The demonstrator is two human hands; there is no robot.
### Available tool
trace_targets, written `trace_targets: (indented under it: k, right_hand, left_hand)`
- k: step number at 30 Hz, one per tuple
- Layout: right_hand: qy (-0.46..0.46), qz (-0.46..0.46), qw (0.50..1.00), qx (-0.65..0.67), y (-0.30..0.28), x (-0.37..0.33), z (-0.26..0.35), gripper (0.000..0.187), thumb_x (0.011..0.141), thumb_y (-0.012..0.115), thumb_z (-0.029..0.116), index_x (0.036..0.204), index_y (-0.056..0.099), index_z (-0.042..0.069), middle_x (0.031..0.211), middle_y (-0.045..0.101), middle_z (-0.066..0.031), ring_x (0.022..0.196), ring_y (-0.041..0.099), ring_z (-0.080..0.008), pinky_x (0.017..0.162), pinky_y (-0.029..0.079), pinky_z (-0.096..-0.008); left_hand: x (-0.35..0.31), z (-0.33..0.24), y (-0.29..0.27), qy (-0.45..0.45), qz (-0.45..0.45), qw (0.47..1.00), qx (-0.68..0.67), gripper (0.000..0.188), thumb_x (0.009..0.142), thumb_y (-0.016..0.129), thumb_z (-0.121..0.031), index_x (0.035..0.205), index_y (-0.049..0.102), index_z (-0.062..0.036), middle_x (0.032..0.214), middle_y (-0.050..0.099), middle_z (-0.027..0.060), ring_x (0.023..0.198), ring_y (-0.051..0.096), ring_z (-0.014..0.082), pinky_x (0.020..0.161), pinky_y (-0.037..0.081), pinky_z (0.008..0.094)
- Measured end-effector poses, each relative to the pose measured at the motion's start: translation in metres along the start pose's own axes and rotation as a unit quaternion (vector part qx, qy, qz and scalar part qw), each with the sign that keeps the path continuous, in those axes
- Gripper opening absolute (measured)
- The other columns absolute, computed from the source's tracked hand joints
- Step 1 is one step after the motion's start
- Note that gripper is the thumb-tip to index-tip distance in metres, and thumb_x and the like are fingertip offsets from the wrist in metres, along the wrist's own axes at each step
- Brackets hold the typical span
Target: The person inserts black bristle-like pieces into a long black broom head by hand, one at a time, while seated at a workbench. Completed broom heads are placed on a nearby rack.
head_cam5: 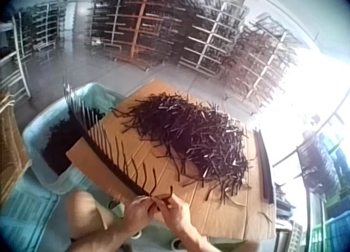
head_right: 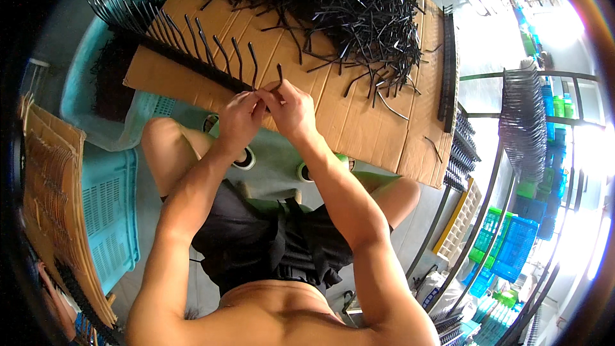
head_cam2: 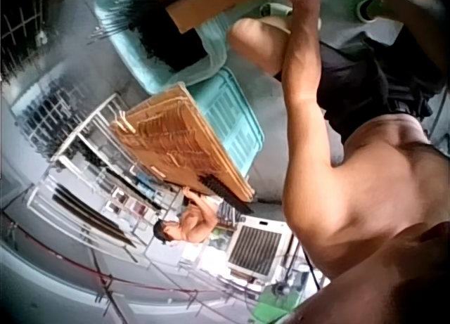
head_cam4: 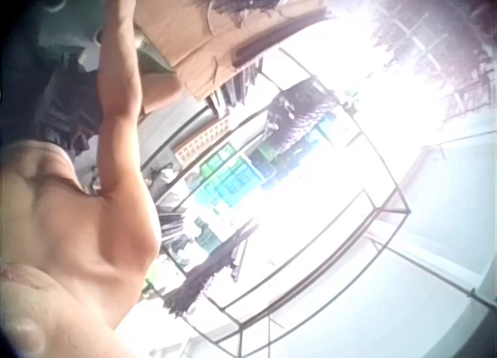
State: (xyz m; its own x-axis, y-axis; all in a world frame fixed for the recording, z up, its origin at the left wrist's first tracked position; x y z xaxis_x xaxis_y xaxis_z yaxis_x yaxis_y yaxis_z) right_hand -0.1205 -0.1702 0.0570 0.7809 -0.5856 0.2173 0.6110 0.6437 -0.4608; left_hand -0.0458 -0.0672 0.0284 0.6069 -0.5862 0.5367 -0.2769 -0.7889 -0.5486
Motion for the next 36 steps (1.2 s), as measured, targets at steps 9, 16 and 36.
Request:
trace_targets:
  k: [9,16,36]
  right_hand:
    - [0.169,-0.054,0.965,0.193,-0.004,-0.003,-0.020,0.015,0.089,0.070,0.010,0.093,0.065,-0.003,0.080,0.070,-0.0075,0.072,0.063,-0.0090,0.066,0.050,-0.0235]
    - [0.148,-0.077,0.958,0.232,-0.001,-0.003,-0.025,0.015,0.090,0.070,0.010,0.093,0.065,-0.003,0.080,0.070,-0.0072,0.073,0.064,-0.0092,0.065,0.050,-0.0236]
    - [0.151,0.190,0.956,0.168,-0.029,0.031,-0.032,0.032,0.085,0.067,0.010,0.117,0.064,0.005,0.109,0.064,-0.0125,0.095,0.064,-0.0164,0.083,0.053,-0.0330]
  left_hand:
    - [0.001,-0.001,0.001,-0.007,0.029,0.999,-0.027,0.008,0.087,0.066,-0.010,0.082,0.064,-0.0040,0.078,0.066,0.0128,0.072,0.064,0.0333,0.061,0.052,0.0426]
    - [0.003,-0.001,0.002,0.010,0.017,0.999,-0.031,0.009,0.087,0.066,-0.010,0.081,0.063,-0.0041,0.077,0.065,0.0130,0.071,0.064,0.0335,0.061,0.051,0.0421]
    - [0.000,0.004,-0.003,-0.031,0.047,0.997,0.043,0.014,0.085,0.071,-0.017,0.084,0.065,-0.0045,0.079,0.067,0.0101,0.071,0.066,0.0280,0.059,0.052,0.0381]
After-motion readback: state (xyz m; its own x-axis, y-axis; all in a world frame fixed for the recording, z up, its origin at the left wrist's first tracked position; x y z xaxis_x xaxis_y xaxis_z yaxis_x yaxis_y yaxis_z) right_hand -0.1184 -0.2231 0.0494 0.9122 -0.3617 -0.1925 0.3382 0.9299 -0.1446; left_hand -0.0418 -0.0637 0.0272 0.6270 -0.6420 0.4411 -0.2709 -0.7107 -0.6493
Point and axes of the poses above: each hand's wrist, its own x-axis towards the middle knuckle, its own y-axis out of the palm, z = x × y, the point moved 6 cm from there along x, towards the middle knuckle
